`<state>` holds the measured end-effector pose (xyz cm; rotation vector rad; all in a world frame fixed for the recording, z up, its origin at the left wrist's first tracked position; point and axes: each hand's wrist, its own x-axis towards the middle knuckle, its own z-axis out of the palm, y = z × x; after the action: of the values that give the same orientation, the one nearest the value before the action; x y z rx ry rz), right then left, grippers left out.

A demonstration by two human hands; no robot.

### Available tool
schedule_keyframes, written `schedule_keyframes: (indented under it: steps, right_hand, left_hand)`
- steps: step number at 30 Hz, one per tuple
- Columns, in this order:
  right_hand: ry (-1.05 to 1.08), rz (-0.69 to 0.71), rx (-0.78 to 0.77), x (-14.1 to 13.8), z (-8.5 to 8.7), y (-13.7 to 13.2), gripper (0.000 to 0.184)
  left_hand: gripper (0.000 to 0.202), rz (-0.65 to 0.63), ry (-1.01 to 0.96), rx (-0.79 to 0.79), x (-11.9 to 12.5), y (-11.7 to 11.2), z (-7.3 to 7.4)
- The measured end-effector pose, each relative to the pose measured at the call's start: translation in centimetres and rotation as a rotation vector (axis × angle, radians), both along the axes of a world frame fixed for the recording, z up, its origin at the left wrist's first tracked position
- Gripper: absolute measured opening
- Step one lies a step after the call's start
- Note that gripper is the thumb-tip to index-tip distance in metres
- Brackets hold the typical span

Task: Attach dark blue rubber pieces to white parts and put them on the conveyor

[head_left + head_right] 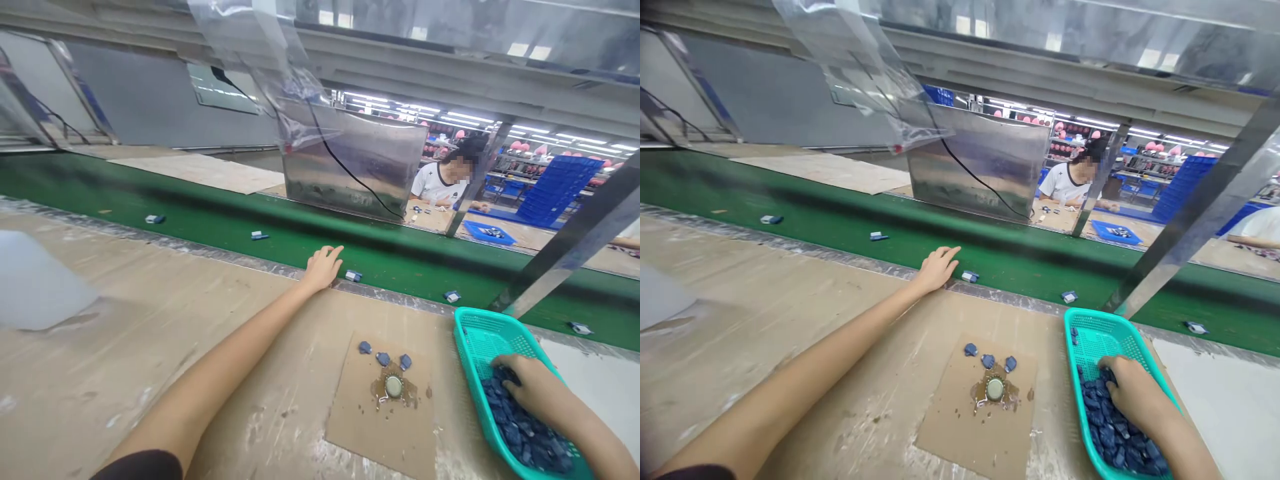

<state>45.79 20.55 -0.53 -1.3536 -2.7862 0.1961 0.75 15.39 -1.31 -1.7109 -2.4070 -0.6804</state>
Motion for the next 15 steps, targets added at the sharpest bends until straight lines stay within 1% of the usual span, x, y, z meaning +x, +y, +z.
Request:
schedule_keyframes:
  steps: [3, 6, 9, 11, 12, 15]
  right_hand:
    - [0.045, 0.029, -0.013, -0.1, -0.3, 0.5, 0.027]
    - [0.189, 0.017, -0.017, -0.3, -0.6, 1.0, 0.025]
    - [0.324, -0.054, 0.010, -0.4, -0.4, 1.4, 0.027]
    - [0.372, -0.090, 0.050, -0.4, -0.3, 1.6, 0.027]
    - [0.388, -0.099, 0.079, -0.2, -0.3, 1.8, 0.025]
    - [0.412, -0.087, 0.155, 0.7, -0.7, 2.1, 0.022]
  left_hand:
    - [0.049, 0.204, -0.005, 0.009, -3.8, -0.8, 0.4]
    - [0.052, 0.410, -0.024, 0.019, -7.6, -2.3, 0.4]
    - [0.053, 0.554, -0.032, 0.050, -9.8, -3.7, 0.1]
    - [0.052, 0.587, -0.034, 0.076, -10.6, -4.2, 0.0]
    - [0.052, 0.583, -0.036, 0.087, -10.9, -4.3, 0.0]
    - [0.052, 0.517, -0.043, 0.105, -11.8, -3.7, 0.0]
